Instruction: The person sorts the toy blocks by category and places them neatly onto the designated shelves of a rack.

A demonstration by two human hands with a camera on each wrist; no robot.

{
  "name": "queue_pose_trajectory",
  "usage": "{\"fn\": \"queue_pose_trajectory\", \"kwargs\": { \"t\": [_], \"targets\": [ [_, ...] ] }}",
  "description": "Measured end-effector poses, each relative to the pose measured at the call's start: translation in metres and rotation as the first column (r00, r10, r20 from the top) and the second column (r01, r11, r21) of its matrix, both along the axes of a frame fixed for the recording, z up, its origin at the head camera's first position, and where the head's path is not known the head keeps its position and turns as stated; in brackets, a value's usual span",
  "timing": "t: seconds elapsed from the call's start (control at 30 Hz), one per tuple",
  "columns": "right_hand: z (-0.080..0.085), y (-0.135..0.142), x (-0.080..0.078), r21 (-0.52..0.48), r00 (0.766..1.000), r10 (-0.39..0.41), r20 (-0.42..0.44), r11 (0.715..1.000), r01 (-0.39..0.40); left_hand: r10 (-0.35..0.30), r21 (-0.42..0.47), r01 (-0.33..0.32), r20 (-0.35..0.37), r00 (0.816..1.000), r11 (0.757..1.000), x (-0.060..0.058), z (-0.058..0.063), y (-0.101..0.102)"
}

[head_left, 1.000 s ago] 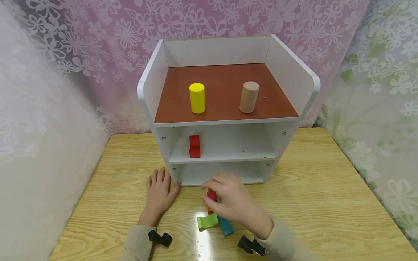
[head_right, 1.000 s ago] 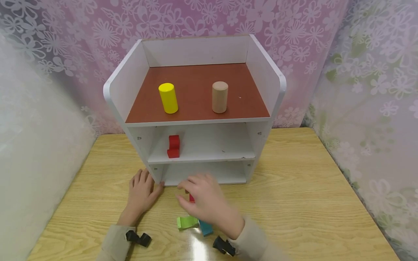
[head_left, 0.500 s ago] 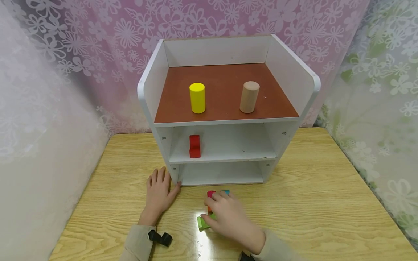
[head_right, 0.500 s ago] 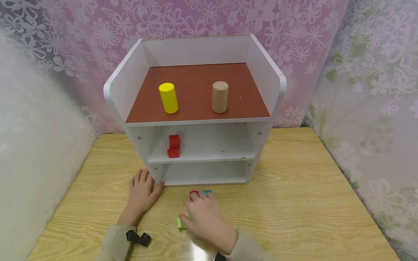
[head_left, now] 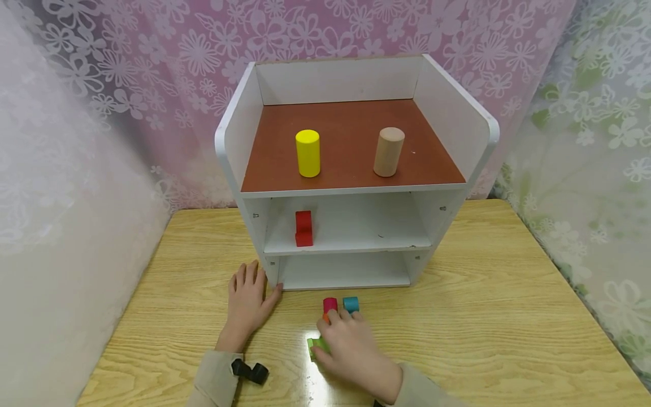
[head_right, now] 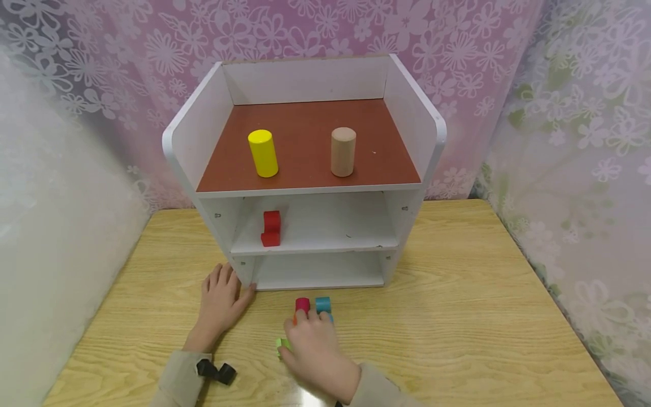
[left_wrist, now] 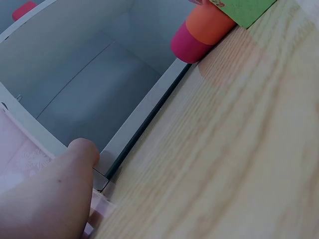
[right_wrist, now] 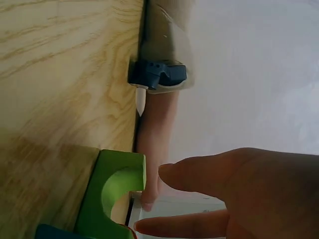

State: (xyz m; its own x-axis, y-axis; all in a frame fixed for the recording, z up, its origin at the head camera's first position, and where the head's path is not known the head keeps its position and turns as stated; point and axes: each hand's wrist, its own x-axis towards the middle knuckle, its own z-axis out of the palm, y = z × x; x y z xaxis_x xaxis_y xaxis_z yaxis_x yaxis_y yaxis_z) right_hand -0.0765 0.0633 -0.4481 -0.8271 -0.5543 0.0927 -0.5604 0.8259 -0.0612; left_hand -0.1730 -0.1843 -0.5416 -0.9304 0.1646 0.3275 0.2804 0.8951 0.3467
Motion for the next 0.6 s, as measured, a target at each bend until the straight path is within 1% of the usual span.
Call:
{"fn": "queue_pose_trajectory", "kwargs": {
  "t": [0.13,0.23,0.3,0.47,0.6],
  "targets": [
    [-0.0042,-0.0016,0.0021,0.021,0.998,0.007,-0.069,1.000,-0.006,-0.002,0.008,0.002,-0.008,1.000,1.000,0.0000,-0.0004,0.0000],
    [-0.0072,-0.0027,0.0033,0.047,0.992,0.014,-0.127,0.999,-0.008,-0.001,0.015,0.002,-0.012,1.000,1.000,0.0000,-0.0010,0.0001],
    [-0.0080,-0.0036,0.0037,0.070,0.988,0.020,-0.151,0.998,-0.009,0.000,0.015,0.000,-0.013,1.000,1.000,-0.0002,-0.0017,-0.0001],
    [-0.0090,-0.0062,0.0040,0.129,0.984,0.046,-0.170,0.991,-0.024,0.004,0.007,-0.003,-0.021,1.000,1.000,-0.0005,-0.0025,-0.0003],
    [-0.0110,-0.0082,0.0048,0.145,0.981,0.063,-0.182,0.989,-0.036,0.006,-0.001,-0.006,-0.012,1.000,1.000,-0.0002,-0.0010,0.0000]
  ]
}}
